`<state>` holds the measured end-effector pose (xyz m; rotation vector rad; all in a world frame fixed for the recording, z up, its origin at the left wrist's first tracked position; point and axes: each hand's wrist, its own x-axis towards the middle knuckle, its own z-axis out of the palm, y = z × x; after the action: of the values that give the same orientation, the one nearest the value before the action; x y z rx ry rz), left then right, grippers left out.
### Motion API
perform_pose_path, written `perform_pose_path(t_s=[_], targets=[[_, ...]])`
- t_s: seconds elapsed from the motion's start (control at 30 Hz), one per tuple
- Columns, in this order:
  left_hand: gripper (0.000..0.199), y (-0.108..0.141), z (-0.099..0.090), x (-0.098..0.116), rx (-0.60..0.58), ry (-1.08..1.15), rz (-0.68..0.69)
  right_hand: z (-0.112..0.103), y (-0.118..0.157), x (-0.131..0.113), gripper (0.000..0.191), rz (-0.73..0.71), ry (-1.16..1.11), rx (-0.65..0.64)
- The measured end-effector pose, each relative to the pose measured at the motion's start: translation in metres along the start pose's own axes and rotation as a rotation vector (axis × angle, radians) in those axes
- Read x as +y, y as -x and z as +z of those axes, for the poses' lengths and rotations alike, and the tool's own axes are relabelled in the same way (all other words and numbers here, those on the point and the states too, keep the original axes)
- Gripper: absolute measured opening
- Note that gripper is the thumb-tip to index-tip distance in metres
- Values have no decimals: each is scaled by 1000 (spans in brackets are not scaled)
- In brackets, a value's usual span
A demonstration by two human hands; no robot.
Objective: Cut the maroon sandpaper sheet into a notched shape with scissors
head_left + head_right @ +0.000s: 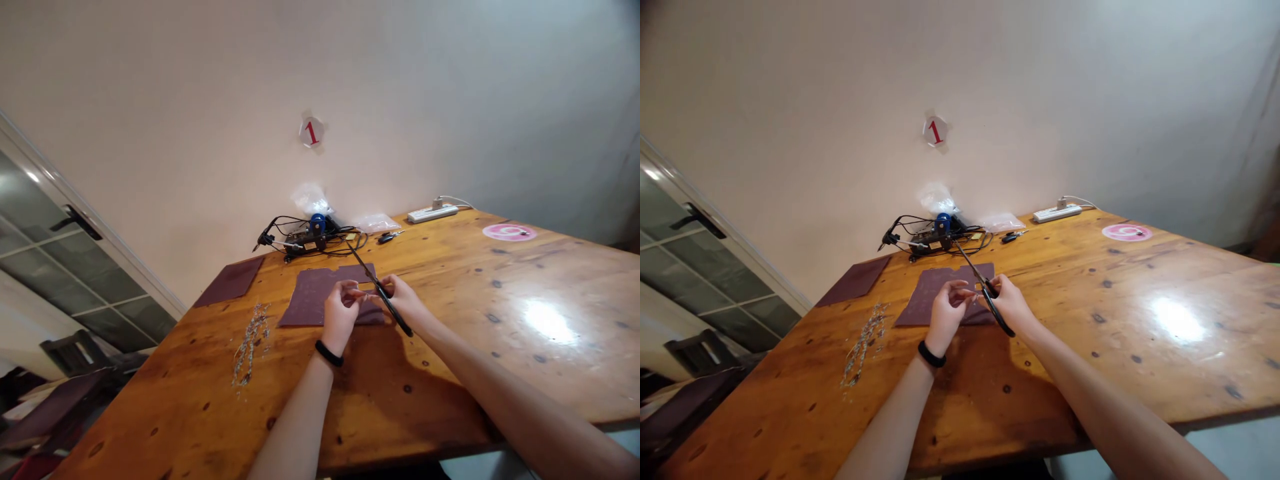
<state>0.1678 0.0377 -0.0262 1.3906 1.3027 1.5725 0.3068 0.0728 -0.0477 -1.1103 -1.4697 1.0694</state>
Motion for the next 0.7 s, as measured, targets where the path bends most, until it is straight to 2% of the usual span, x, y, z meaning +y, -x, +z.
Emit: perform_pose_path(t_s=[0.27, 0.57, 0.7], targets=[[31, -3, -1, -2, 13, 82, -53, 1, -2, -1, 29, -36, -32, 9], [52, -1, -9, 7, -4, 269, -253, 4, -3, -12, 36, -47, -210, -44], [52, 1, -8, 10, 12, 278, -248, 4, -3, -14, 38, -32, -251, -43]])
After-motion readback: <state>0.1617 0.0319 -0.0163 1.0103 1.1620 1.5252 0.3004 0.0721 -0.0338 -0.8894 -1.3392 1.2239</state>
